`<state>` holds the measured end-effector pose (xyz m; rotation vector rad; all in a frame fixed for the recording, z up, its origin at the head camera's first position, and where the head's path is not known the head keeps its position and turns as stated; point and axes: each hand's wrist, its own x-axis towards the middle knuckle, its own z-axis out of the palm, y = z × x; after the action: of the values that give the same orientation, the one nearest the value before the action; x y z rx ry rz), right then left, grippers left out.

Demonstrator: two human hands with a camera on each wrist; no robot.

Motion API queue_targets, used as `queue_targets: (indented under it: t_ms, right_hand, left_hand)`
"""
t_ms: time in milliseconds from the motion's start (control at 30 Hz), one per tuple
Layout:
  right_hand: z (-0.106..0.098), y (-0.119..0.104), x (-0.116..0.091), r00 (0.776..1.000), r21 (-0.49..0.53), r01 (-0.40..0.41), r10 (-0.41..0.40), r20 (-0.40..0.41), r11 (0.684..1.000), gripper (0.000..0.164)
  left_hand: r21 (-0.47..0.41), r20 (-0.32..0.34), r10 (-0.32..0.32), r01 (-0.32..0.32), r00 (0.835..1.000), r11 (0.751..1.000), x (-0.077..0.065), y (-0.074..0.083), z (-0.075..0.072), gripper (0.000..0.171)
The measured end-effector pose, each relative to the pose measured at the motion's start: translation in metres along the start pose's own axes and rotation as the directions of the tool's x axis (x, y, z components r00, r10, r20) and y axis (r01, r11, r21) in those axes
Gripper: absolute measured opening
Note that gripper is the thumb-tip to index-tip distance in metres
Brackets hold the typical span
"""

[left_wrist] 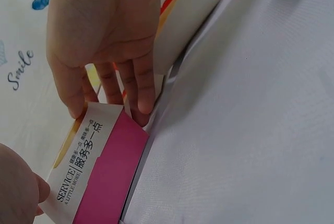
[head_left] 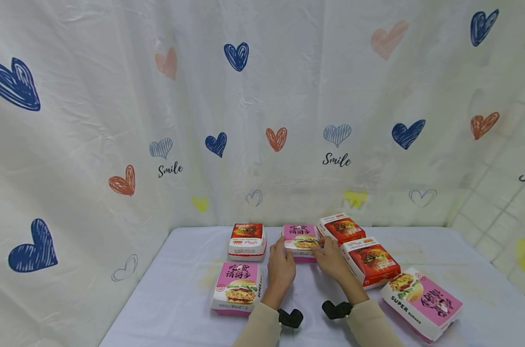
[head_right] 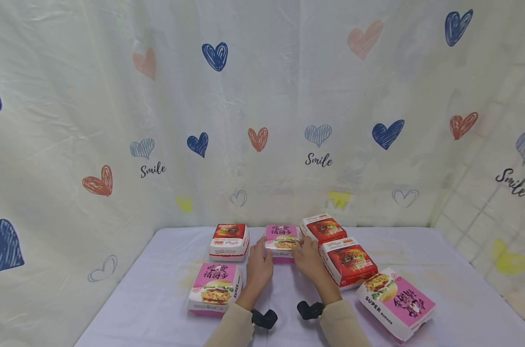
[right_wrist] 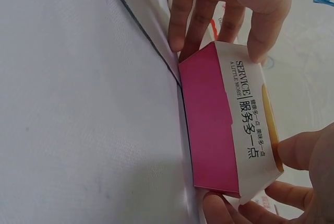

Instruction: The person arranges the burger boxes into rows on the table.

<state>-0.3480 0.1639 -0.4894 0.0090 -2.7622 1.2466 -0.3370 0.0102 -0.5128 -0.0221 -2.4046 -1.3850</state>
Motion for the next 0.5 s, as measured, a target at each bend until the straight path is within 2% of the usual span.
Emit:
queue_targets:
  t_ms: [167,500]
  right_hand:
    - [-0.0007,-0.0011,-0.0019,1.000,0.011,-0.015,0.015,0.012,1.000,0.043]
    - [-0.0026,-0.0011,-0.0033,1.000,-0.006,0.024,-0.024,-0.001,1.000,0.041]
  left_hand:
    - [-0.008,0.004,-0.002,0.003,1.000,1.000,0.0003,-0.0002,0.0000,0.046]
    - [-0.022,0.005,0.004,-0.004,1.000,1.000,-0.0009,0.0023,-0.0016,0.047]
